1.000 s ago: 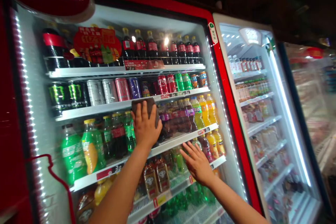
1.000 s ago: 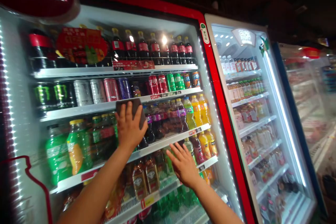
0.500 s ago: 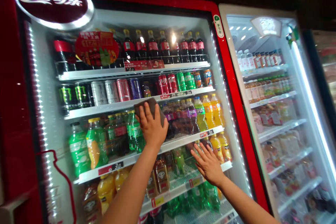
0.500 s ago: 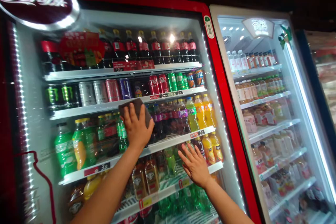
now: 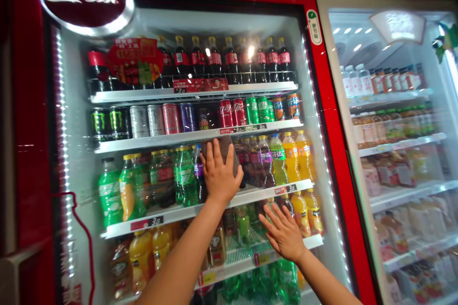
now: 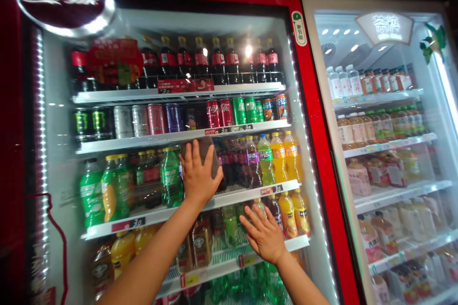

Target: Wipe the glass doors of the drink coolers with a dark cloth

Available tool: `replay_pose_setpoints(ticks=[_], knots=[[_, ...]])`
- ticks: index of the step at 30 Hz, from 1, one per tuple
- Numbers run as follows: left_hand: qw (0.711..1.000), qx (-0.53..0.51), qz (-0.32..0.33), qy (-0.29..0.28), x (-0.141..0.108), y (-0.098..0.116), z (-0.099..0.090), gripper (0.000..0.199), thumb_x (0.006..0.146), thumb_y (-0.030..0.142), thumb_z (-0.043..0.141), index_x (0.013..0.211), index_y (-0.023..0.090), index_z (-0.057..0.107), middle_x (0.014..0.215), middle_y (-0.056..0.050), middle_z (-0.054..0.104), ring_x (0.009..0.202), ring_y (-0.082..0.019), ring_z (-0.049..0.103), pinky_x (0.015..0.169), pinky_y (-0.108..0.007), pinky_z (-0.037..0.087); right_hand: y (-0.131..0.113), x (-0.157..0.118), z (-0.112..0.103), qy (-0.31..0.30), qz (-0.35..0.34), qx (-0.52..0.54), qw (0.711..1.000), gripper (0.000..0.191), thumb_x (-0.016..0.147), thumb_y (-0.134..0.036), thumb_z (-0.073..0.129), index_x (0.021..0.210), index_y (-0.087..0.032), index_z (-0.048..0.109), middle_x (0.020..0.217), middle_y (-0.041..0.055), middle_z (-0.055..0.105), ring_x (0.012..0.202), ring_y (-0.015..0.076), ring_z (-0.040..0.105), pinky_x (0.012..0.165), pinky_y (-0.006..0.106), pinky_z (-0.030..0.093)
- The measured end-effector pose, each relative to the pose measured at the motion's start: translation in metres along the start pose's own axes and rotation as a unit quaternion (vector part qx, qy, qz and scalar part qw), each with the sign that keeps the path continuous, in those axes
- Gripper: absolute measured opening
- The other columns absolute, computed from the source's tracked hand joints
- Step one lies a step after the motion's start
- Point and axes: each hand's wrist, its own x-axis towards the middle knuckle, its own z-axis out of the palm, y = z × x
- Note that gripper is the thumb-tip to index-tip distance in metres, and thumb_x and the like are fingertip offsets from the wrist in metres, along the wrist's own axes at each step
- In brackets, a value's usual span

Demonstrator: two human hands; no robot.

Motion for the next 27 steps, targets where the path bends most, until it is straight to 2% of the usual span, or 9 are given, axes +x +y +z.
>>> replay_pose_setpoints(ticks=[3, 7, 8, 10, 14, 18, 21, 24, 27], knots=[[0.998, -0.019, 0.052, -0.023, 0.011, 0.031, 0.017, 0.069, 0.089, 0.034, 0.066, 0.153, 0.021, 0.045, 0.17, -0.016, 0.014, 0.157, -0.04, 0.014, 0.124, -0.068, 0.013, 0.001, 0.0, 0.0, -0.003, -0.003, 0.002, 1.0, 0.061, 0.091, -0.03, 0.06, 0.151, -0.032, 0.049, 0.154, 0.0016, 0.054, 0.155, 0.0234, 0.027, 0.129, 0.046, 0.005], [0.982, -0.041, 0.17, -0.075, -0.021, 0.037, 0.018, 0.067, 0.089, 0.037, 0.066, 0.153, 0.027, 0.046, 0.167, -0.011, 0.03, 0.156, -0.032, 0.024, 0.127, -0.058, 0.014, 0.003, 0.001, -0.001, 0.004, 0.001, 0.013, 1.0, 0.058, 0.093, -0.037, 0.061, 0.15, -0.031, 0.051, 0.152, 0.0013, 0.055, 0.157, 0.0218, 0.021, 0.13, 0.046, 0.004], [0.983, -0.036, 0.166, -0.072, -0.029, 0.032, 0.014, 0.066, 0.09, 0.037, 0.066, 0.152, 0.029, 0.046, 0.165, -0.009, 0.034, 0.155, -0.031, 0.027, 0.128, -0.057, 0.015, 0.003, 0.002, -0.002, 0.005, 0.005, 0.017, 1.0, 0.059, 0.093, -0.04, 0.062, 0.15, -0.031, 0.05, 0.153, 0.0013, 0.055, 0.157, 0.0214, 0.02, 0.13, 0.045, 0.003], [0.994, -0.014, 0.102, -0.041, -0.038, 0.021, 0.008, 0.062, 0.091, 0.036, 0.065, 0.15, 0.031, 0.049, 0.164, -0.009, 0.037, 0.154, -0.032, 0.029, 0.127, -0.059, 0.017, 0.004, 0.002, -0.002, 0.003, 0.007, 0.023, 1.0, 0.061, 0.093, -0.042, 0.062, 0.152, -0.031, 0.048, 0.154, 0.001, 0.053, 0.158, 0.0206, 0.017, 0.13, 0.045, 0.002], [1.0, -0.005, 0.005, 0.007, -0.016, 0.022, 0.014, 0.059, 0.09, 0.033, 0.065, 0.148, 0.028, 0.053, 0.167, -0.01, 0.03, 0.156, -0.036, 0.023, 0.122, -0.06, 0.03, 0.005, 0.002, -0.001, -0.001, 0.002, 0.026, 1.0, 0.062, 0.094, -0.043, 0.061, 0.153, -0.032, 0.046, 0.157, 0.0002, 0.049, 0.159, 0.0206, 0.012, 0.13, 0.045, 0.001], [0.999, -0.023, 0.044, -0.007, 0.007, 0.059, 0.035, 0.063, 0.09, 0.034, 0.065, 0.15, 0.027, 0.049, 0.169, -0.01, 0.026, 0.156, -0.036, 0.021, 0.124, -0.062, 0.024, 0.006, 0.001, 0.001, 0.006, 0.004, 0.025, 1.0, 0.061, 0.094, -0.042, 0.061, 0.153, -0.031, 0.047, 0.158, -0.0001, 0.048, 0.159, 0.0212, 0.011, 0.13, 0.045, 0.0], [0.986, -0.036, 0.148, -0.066, -0.007, 0.074, 0.04, 0.068, 0.089, 0.038, 0.066, 0.153, 0.027, 0.046, 0.168, -0.009, 0.028, 0.156, -0.033, 0.024, 0.127, -0.057, 0.018, 0.006, 0.0, 0.003, 0.016, 0.005, 0.027, 0.999, 0.061, 0.094, -0.041, 0.062, 0.152, -0.032, 0.048, 0.155, -0.0003, 0.052, 0.159, 0.0213, 0.013, 0.13, 0.045, 0.001], [0.977, -0.032, 0.195, -0.086, -0.035, 0.062, 0.033, 0.071, 0.088, 0.041, 0.067, 0.154, 0.03, 0.043, 0.167, -0.009, 0.032, 0.155, -0.031, 0.027, 0.128, -0.056, 0.016, 0.008, 0.0, 0.003, 0.023, 0.005, 0.036, 0.999, 0.06, 0.094, -0.042, 0.062, 0.152, -0.033, 0.048, 0.154, -0.001, 0.053, 0.159, 0.0209, 0.012, 0.131, 0.045, 0.0], [0.993, -0.006, 0.118, -0.025, -0.045, 0.04, 0.026, 0.068, 0.09, 0.038, 0.066, 0.154, 0.03, 0.043, 0.167, -0.011, 0.031, 0.155, -0.034, 0.026, 0.125, -0.058, 0.025, 0.009, 0.001, 0.001, 0.01, 0.002, 0.042, 0.999, 0.062, 0.095, -0.043, 0.06, 0.154, -0.032, 0.044, 0.158, -0.0015, 0.047, 0.159, 0.0203, 0.01, 0.13, 0.044, -0.003]])
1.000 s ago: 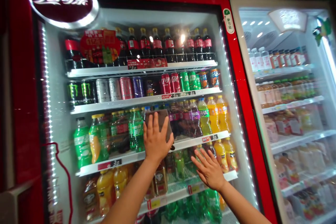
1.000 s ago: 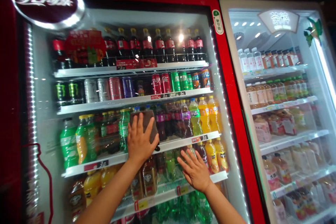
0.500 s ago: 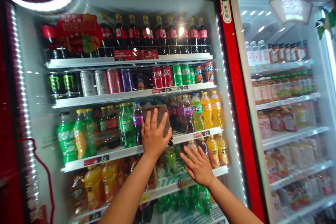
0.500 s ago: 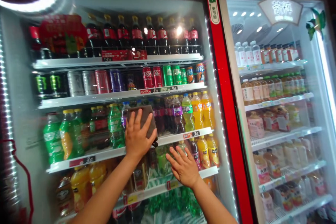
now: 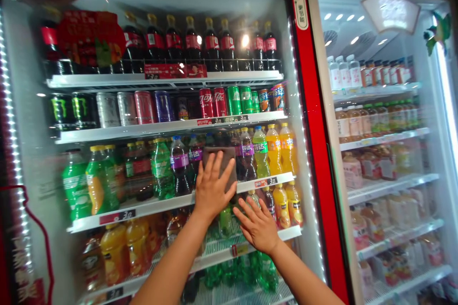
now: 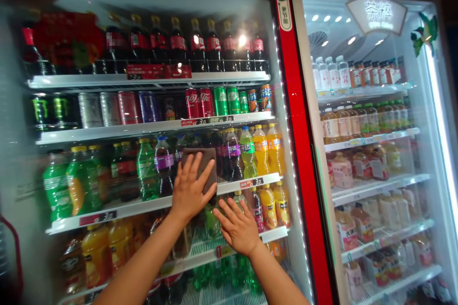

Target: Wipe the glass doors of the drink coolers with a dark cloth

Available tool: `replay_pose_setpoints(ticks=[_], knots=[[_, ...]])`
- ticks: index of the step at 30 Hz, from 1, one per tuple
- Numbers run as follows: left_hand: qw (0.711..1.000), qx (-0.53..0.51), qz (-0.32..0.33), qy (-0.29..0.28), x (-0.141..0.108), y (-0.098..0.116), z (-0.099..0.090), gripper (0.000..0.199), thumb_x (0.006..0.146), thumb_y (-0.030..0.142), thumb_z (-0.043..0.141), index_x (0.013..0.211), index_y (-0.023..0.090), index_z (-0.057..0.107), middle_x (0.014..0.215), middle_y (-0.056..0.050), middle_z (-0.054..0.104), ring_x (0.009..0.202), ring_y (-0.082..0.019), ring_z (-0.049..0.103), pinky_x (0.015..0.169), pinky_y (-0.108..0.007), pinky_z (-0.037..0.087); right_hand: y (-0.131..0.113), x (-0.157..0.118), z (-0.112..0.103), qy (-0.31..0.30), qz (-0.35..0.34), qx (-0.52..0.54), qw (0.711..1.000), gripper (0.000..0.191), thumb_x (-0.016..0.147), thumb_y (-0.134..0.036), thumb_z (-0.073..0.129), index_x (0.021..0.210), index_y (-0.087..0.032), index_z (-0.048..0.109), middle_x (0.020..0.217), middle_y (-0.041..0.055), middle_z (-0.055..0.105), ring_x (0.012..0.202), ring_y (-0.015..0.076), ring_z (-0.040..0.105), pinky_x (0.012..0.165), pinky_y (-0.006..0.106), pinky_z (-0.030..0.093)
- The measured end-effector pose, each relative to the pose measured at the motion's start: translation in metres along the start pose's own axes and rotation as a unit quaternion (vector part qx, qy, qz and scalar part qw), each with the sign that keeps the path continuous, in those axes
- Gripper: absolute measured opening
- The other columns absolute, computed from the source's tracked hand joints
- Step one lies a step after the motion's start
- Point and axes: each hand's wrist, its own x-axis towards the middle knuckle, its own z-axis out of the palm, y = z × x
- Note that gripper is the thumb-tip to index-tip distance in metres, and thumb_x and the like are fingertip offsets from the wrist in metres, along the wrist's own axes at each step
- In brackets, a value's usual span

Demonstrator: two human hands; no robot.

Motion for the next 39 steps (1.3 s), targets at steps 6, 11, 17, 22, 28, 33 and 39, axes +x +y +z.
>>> replay_pose_setpoints(ticks=[6, 11, 17, 22, 28, 33, 39], knots=[[0.994, -0.021, -0.081, 0.071, 0.059, 0.009, 0.018, 0.068, 0.091, 0.039, 0.066, 0.15, 0.012, 0.044, 0.161, -0.025, 0.036, 0.155, -0.038, 0.024, 0.122, -0.056, 0.033, 0.003, 0.005, -0.018, -0.052, -0.006, 0.023, 0.998, 0.066, 0.096, -0.037, 0.057, 0.158, -0.03, 0.037, 0.166, -0.0013, 0.032, 0.159, 0.0209, 0.012, 0.13, 0.044, -0.003], [0.999, -0.031, 0.025, -0.017, 0.073, 0.049, 0.032, 0.063, 0.093, 0.04, 0.063, 0.151, 0.021, 0.047, 0.164, -0.019, 0.034, 0.155, -0.033, 0.026, 0.126, -0.059, 0.018, 0.033, -0.019, -0.044, -0.091, -0.011, 0.023, 0.996, 0.077, 0.087, -0.015, 0.053, 0.16, -0.026, 0.033, 0.168, 0.0028, 0.027, 0.158, 0.0238, 0.017, 0.129, 0.051, 0.009], [0.999, -0.022, 0.033, -0.004, 0.018, 0.043, 0.026, 0.069, 0.092, 0.042, 0.066, 0.155, 0.03, 0.042, 0.167, -0.011, 0.03, 0.156, -0.031, 0.025, 0.128, -0.057, 0.014, 0.093, -0.078, -0.062, -0.095, 0.058, -0.039, 0.993, 0.072, 0.093, -0.015, 0.052, 0.161, -0.026, 0.029, 0.167, 0.006, 0.029, 0.157, 0.0284, 0.018, 0.125, 0.056, 0.023], [0.998, -0.036, -0.041, 0.024, 0.062, 0.055, 0.041, 0.07, 0.091, 0.033, 0.066, 0.156, 0.029, 0.041, 0.171, -0.009, 0.013, 0.158, -0.035, 0.015, 0.123, -0.059, 0.028, 0.105, -0.093, -0.056, -0.124, 0.066, -0.08, 0.987, 0.063, 0.1, -0.029, 0.054, 0.16, -0.029, 0.032, 0.167, 0.0052, 0.031, 0.155, 0.029, 0.026, 0.123, 0.054, 0.027], [0.996, -0.071, 0.058, -0.011, 0.088, 0.104, 0.065, 0.072, 0.089, 0.043, 0.069, 0.154, 0.024, 0.044, 0.168, -0.015, 0.025, 0.157, -0.034, 0.02, 0.125, -0.056, 0.024, 0.107, -0.095, -0.047, -0.114, 0.064, -0.098, 0.987, 0.065, 0.1, -0.032, 0.054, 0.16, -0.03, 0.029, 0.166, 0.0052, 0.034, 0.154, 0.0283, 0.027, 0.125, 0.054, 0.021], [0.989, -0.066, 0.136, -0.011, 0.056, 0.092, 0.061, 0.07, 0.09, 0.045, 0.067, 0.154, 0.027, 0.044, 0.166, -0.011, 0.033, 0.156, -0.028, 0.026, 0.129, -0.049, 0.016, 0.108, -0.098, -0.041, -0.095, 0.065, -0.088, 0.989, 0.067, 0.099, -0.032, 0.056, 0.16, -0.03, 0.03, 0.165, 0.0044, 0.034, 0.156, 0.0281, 0.022, 0.128, 0.054, 0.012], [0.997, -0.059, -0.035, 0.023, 0.111, 0.1, 0.064, 0.066, 0.091, 0.036, 0.066, 0.152, 0.024, 0.045, 0.168, -0.015, 0.027, 0.158, -0.034, 0.015, 0.124, -0.06, 0.024, 0.107, -0.095, -0.043, -0.099, 0.089, -0.06, 0.989, 0.068, 0.099, -0.031, 0.057, 0.161, -0.031, 0.028, 0.165, 0.0057, 0.036, 0.154, 0.0268, 0.03, 0.127, 0.054, 0.014]])
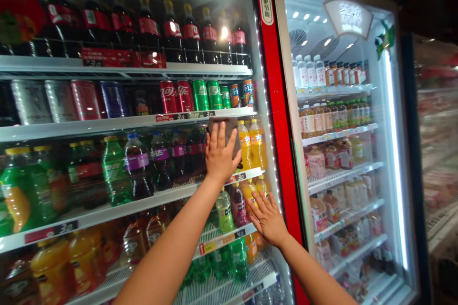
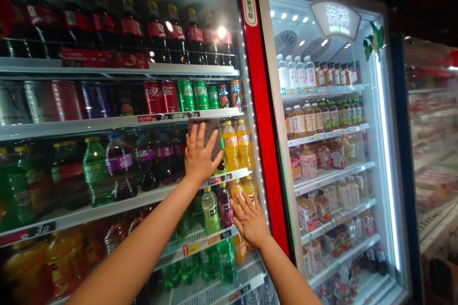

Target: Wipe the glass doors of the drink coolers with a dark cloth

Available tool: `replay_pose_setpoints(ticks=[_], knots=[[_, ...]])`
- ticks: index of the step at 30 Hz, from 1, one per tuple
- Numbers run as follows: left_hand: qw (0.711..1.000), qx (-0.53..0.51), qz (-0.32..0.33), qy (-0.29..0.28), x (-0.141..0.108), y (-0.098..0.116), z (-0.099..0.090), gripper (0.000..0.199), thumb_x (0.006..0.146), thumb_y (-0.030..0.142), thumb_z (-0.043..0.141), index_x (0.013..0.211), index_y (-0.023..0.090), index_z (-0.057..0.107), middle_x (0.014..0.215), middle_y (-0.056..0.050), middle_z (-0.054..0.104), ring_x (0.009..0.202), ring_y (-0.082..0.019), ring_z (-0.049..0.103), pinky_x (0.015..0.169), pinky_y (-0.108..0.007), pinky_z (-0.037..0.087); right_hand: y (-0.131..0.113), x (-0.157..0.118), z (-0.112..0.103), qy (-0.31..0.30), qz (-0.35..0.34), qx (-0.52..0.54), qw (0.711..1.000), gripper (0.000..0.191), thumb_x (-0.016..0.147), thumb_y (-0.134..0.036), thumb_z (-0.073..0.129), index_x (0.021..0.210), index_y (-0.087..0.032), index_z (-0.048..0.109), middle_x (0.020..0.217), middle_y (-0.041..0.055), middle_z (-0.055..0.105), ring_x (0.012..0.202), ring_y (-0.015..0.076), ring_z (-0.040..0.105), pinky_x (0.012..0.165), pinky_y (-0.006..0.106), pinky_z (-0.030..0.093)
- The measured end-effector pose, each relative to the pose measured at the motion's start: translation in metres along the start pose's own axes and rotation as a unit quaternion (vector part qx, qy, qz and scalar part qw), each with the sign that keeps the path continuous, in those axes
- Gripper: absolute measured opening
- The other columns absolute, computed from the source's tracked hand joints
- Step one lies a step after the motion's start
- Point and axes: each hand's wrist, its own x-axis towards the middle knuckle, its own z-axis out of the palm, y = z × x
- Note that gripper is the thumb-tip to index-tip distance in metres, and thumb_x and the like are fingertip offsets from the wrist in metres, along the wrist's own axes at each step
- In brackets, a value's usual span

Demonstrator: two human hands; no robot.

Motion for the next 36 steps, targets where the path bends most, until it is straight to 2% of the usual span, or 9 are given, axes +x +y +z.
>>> replay_pose_setpoints(ticks=[3, 8, 11, 16, 20, 24, 28, 32, 36], knots=[[0.998, -0.031, 0.041, -0.04, 0.012, 0.029, 0.018, 0.067, 0.09, 0.035, 0.067, 0.152, 0.022, 0.045, 0.168, -0.017, 0.026, 0.157, -0.034, 0.016, 0.125, -0.061, 0.023, 0.003, 0.001, -0.006, -0.023, -0.003, 0.01, 1.0, 0.067, 0.099, -0.033, 0.057, 0.161, -0.032, 0.028, 0.165, 0.0049, 0.036, 0.153, 0.0261, 0.032, 0.127, 0.053, 0.018], [0.97, -0.062, 0.214, -0.093, -0.028, 0.037, 0.027, 0.068, 0.088, 0.037, 0.068, 0.151, 0.021, 0.047, 0.166, -0.014, 0.032, 0.156, -0.03, 0.024, 0.127, -0.051, 0.022, 0.004, 0.001, -0.005, -0.021, -0.005, 0.008, 1.0, 0.066, 0.099, -0.031, 0.056, 0.16, -0.031, 0.031, 0.164, 0.0045, 0.039, 0.154, 0.0256, 0.029, 0.127, 0.054, 0.017], [0.983, -0.049, 0.164, -0.065, -0.036, 0.028, 0.026, 0.065, 0.09, 0.035, 0.065, 0.152, 0.025, 0.047, 0.167, -0.011, 0.031, 0.156, -0.028, 0.022, 0.128, -0.051, 0.019, 0.0, 0.001, -0.001, -0.011, 0.001, 0.002, 1.0, 0.066, 0.098, -0.03, 0.057, 0.16, -0.031, 0.032, 0.164, 0.0051, 0.037, 0.155, 0.0269, 0.026, 0.127, 0.055, 0.016], [0.997, -0.055, 0.041, -0.029, 0.01, 0.055, 0.043, 0.068, 0.089, 0.032, 0.067, 0.152, 0.022, 0.045, 0.169, -0.015, 0.021, 0.158, -0.033, 0.016, 0.126, -0.059, 0.02, 0.0, 0.003, -0.002, 0.005, -0.004, 0.001, 1.0, 0.065, 0.098, -0.029, 0.057, 0.159, -0.029, 0.033, 0.164, 0.0046, 0.038, 0.155, 0.0267, 0.026, 0.127, 0.054, 0.016], [0.991, -0.063, 0.099, -0.07, 0.017, 0.083, 0.061, 0.066, 0.089, 0.034, 0.066, 0.151, 0.02, 0.047, 0.168, -0.016, 0.024, 0.157, -0.032, 0.018, 0.127, -0.056, 0.02, 0.003, 0.004, -0.005, -0.003, -0.002, 0.011, 1.0, 0.058, 0.099, -0.03, 0.057, 0.155, -0.031, 0.043, 0.159, 0.0035, 0.047, 0.152, 0.0256, 0.033, 0.127, 0.052, 0.02], [0.98, -0.057, 0.175, -0.079, -0.026, 0.079, 0.062, 0.063, 0.09, 0.036, 0.064, 0.149, 0.02, 0.05, 0.168, -0.014, 0.027, 0.157, -0.031, 0.02, 0.129, -0.051, 0.018, 0.002, 0.003, -0.002, -0.006, 0.011, 0.024, 1.0, 0.05, 0.098, -0.04, 0.059, 0.147, -0.03, 0.054, 0.148, 0.0056, 0.06, 0.144, 0.0267, 0.044, 0.127, 0.053, 0.02], [0.978, -0.046, 0.188, -0.078, -0.052, 0.073, 0.06, 0.064, 0.089, 0.036, 0.064, 0.149, 0.02, 0.05, 0.167, -0.014, 0.028, 0.157, -0.03, 0.019, 0.129, -0.051, 0.017, 0.0, 0.003, -0.001, -0.031, 0.026, 0.029, 0.999, 0.044, 0.097, -0.043, 0.059, 0.139, -0.029, 0.062, 0.14, 0.007, 0.065, 0.133, 0.0261, 0.055, 0.128, 0.053, 0.018], [0.973, -0.05, 0.204, -0.092, -0.022, 0.079, 0.065, 0.067, 0.087, 0.033, 0.067, 0.15, 0.021, 0.049, 0.167, -0.013, 0.029, 0.156, -0.03, 0.023, 0.129, -0.051, 0.016, 0.003, 0.002, -0.001, -0.013, 0.011, 0.026, 1.0, 0.05, 0.097, -0.043, 0.06, 0.146, -0.03, 0.056, 0.146, 0.0059, 0.061, 0.142, 0.0259, 0.046, 0.128, 0.051, 0.018], [0.981, -0.052, 0.168, -0.08, 0.004, 0.07, 0.058, 0.064, 0.089, 0.034, 0.065, 0.15, 0.021, 0.049, 0.167, -0.012, 0.028, 0.157, -0.03, 0.02, 0.128, -0.053, 0.019, 0.005, 0.005, -0.006, -0.013, 0.001, 0.016, 1.0, 0.061, 0.098, -0.032, 0.056, 0.157, -0.032, 0.039, 0.159, 0.0028, 0.047, 0.152, 0.0244, 0.034, 0.128, 0.051, 0.017]])
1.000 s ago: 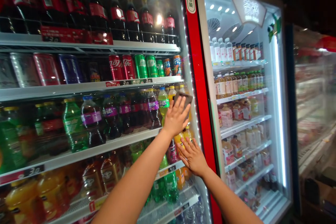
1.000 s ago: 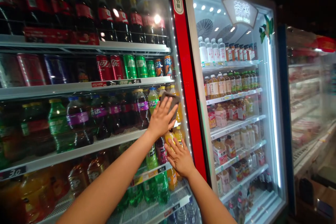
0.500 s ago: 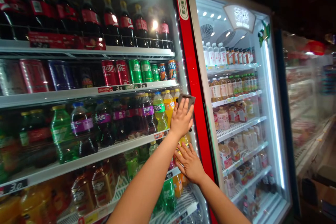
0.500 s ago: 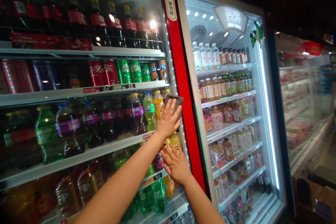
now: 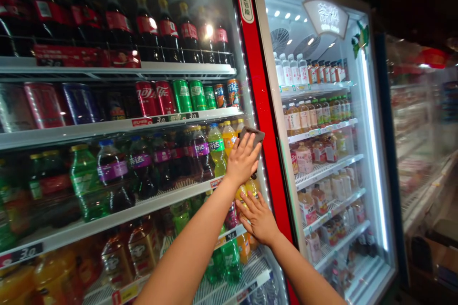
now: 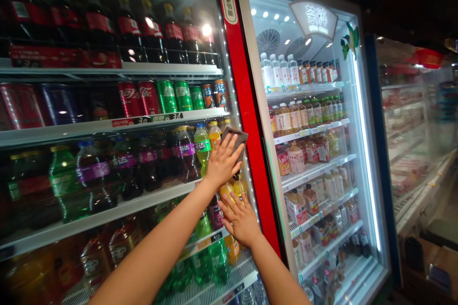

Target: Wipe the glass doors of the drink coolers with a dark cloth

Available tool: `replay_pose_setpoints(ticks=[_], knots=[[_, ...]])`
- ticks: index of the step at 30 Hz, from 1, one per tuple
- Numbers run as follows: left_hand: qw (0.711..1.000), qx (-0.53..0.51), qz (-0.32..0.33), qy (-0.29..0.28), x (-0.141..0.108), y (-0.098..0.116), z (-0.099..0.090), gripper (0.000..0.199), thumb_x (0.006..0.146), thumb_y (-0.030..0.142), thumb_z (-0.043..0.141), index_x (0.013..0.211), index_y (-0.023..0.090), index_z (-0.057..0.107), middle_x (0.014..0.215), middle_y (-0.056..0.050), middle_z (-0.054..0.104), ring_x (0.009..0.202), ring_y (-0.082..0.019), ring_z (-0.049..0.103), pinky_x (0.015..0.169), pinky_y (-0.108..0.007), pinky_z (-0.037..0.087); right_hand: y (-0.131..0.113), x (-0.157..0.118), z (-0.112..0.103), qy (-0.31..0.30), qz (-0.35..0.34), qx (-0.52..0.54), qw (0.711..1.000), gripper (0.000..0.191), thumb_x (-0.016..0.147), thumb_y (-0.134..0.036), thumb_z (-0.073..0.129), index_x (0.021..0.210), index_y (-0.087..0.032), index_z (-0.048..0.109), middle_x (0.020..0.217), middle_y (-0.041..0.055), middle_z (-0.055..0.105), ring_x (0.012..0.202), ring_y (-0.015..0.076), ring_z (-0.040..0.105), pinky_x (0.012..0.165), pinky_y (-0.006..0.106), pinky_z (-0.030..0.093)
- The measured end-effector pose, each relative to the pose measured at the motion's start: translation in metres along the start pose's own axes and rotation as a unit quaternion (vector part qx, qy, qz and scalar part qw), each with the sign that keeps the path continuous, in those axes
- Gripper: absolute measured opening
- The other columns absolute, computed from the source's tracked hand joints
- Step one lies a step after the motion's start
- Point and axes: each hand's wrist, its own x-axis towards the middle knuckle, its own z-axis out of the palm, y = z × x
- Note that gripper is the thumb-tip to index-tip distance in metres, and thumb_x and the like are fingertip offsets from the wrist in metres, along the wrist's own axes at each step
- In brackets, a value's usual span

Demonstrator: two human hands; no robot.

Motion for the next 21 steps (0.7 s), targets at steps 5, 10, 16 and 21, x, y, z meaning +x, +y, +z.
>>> replay_pose_setpoints(ticks=[5, 10, 16, 21], knots=[[0.999, 0.002, -0.038, 0.014, -0.041, 0.003, -0.008, 0.069, 0.088, 0.031, 0.068, 0.152, 0.022, 0.045, 0.167, -0.013, 0.027, 0.157, -0.032, 0.018, 0.127, -0.056, 0.021, 0.003, -0.002, -0.022, -0.079, -0.008, 0.029, 0.996, 0.072, 0.093, -0.021, 0.056, 0.16, -0.03, 0.031, 0.166, 0.0053, 0.034, 0.155, 0.0259, 0.026, 0.126, 0.055, 0.021], [0.999, -0.009, 0.032, -0.023, -0.044, 0.026, 0.006, 0.066, 0.088, 0.031, 0.067, 0.15, 0.02, 0.048, 0.166, -0.013, 0.03, 0.156, -0.03, 0.024, 0.128, -0.053, 0.019, 0.007, -0.037, -0.041, -0.123, 0.027, 0.049, 0.991, 0.088, 0.079, -0.008, 0.057, 0.161, -0.024, 0.03, 0.167, 0.009, 0.03, 0.157, 0.0274, 0.02, 0.124, 0.057, 0.028], [0.997, -0.003, -0.076, 0.015, -0.025, -0.011, -0.024, 0.063, 0.092, 0.031, 0.061, 0.153, 0.024, 0.045, 0.168, -0.01, 0.025, 0.157, -0.029, 0.017, 0.128, -0.057, 0.017, 0.004, -0.068, -0.045, -0.092, 0.115, 0.06, 0.987, 0.091, 0.081, -0.002, 0.047, 0.163, -0.029, 0.021, 0.17, 0.0058, 0.023, 0.158, 0.0255, 0.016, 0.121, 0.056, 0.035], [0.988, 0.049, -0.137, 0.041, -0.11, -0.01, -0.044, 0.067, 0.091, 0.03, 0.064, 0.155, 0.026, 0.042, 0.166, -0.01, 0.029, 0.157, -0.029, 0.015, 0.128, -0.054, 0.019, -0.01, -0.062, -0.049, -0.046, 0.179, 0.106, 0.977, 0.085, 0.091, -0.005, 0.043, 0.165, -0.032, 0.01, 0.17, 0.0067, 0.021, 0.157, 0.0262, 0.02, 0.12, 0.055, 0.039]])
